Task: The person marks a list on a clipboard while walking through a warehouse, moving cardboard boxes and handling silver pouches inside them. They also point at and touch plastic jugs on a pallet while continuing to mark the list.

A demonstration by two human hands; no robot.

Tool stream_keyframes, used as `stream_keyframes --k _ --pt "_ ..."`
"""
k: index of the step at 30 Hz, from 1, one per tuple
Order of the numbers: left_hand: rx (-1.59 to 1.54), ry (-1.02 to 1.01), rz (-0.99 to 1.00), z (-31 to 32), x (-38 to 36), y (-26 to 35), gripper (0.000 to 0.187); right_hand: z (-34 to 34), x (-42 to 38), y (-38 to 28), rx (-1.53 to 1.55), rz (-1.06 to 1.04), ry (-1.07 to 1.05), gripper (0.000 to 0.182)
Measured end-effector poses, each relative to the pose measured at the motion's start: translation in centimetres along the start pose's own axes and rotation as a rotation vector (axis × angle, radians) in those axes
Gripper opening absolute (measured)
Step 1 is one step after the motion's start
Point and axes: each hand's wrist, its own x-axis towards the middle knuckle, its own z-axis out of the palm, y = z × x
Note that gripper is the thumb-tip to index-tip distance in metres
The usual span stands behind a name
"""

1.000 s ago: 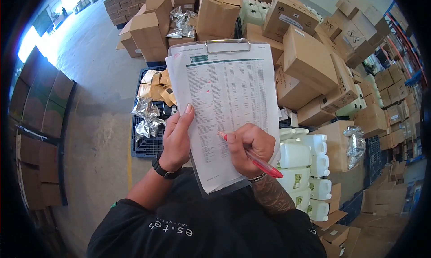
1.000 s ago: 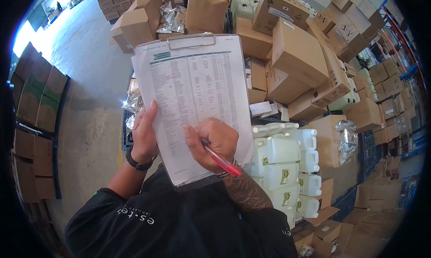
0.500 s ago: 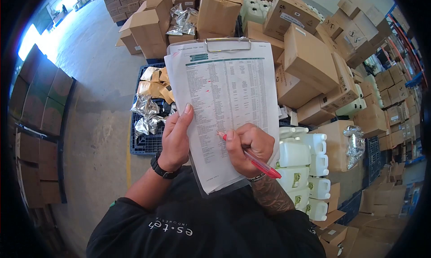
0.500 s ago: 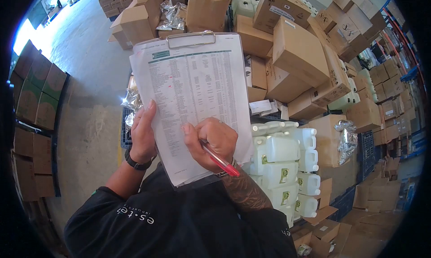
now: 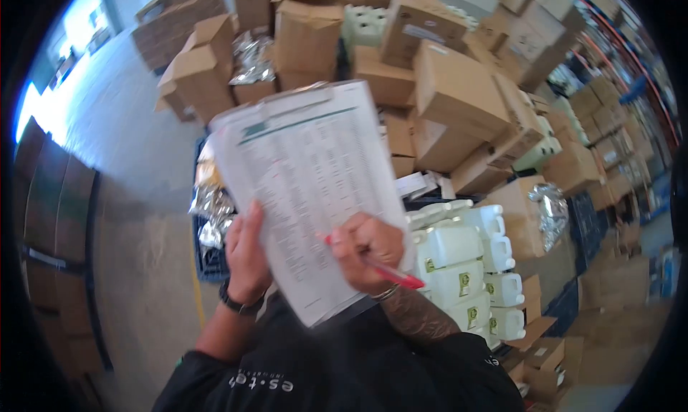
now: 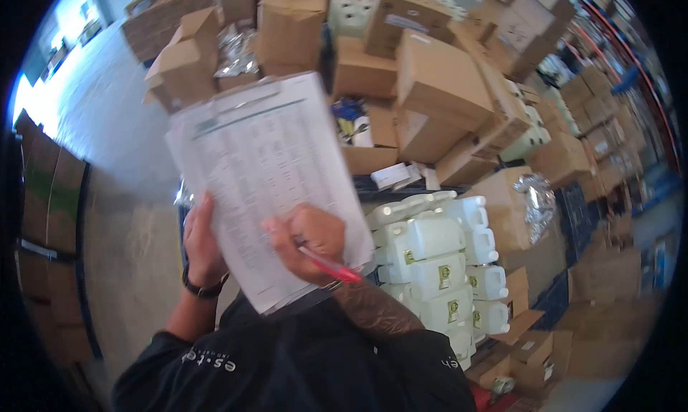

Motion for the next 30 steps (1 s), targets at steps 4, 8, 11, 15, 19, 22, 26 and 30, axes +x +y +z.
stream_keyframes --k 4,8,11,15,19,22,26,30 --pt "-0.022 0.018 0.022 -0.4 0.3 0.8 0.039 0.4 -0.6 -0.1 0.05 0.099 -0.037 0.027" --pt "0.005 0.009 0.055 -2.3 0.8 0.4 0.041 0.7 -1.8 0.6 0.088 0.13 -0.024 0.025" --pt "0.087 0.084 0.048 -4.3 1.1 -0.5 0.044 0.7 -2.2 0.2 0.066 0.179 -0.012 0.026" --pt "0.102 0.066 0.055 -4.8 0.5 -0.8 0.045 0.7 -3.3 -0.3 0.055 0.242 -0.015 0.029" --pt "0.075 0.054 0.033 -4.1 -0.7 -0.9 0.049 0.1 -4.2 -0.7 0.06 0.26 -0.037 0.031" --pt "0.071 0.066 0.004 -3.4 -1.8 -1.1 0.051 -1.2 -5.2 -1.7 0.043 0.21 -0.031 0.032" --pt "0.115 -0.039 -0.046 -1.9 -3.0 -2.1 0.051 -4.4 -7.6 -4.0 0.004 0.248 0.019 0.032" --pt "0.168 -0.13 -0.069 2.0 -6.5 -4.0 0.053 -8.7 -12.0 -6.6 -0.046 0.275 0.071 0.032"
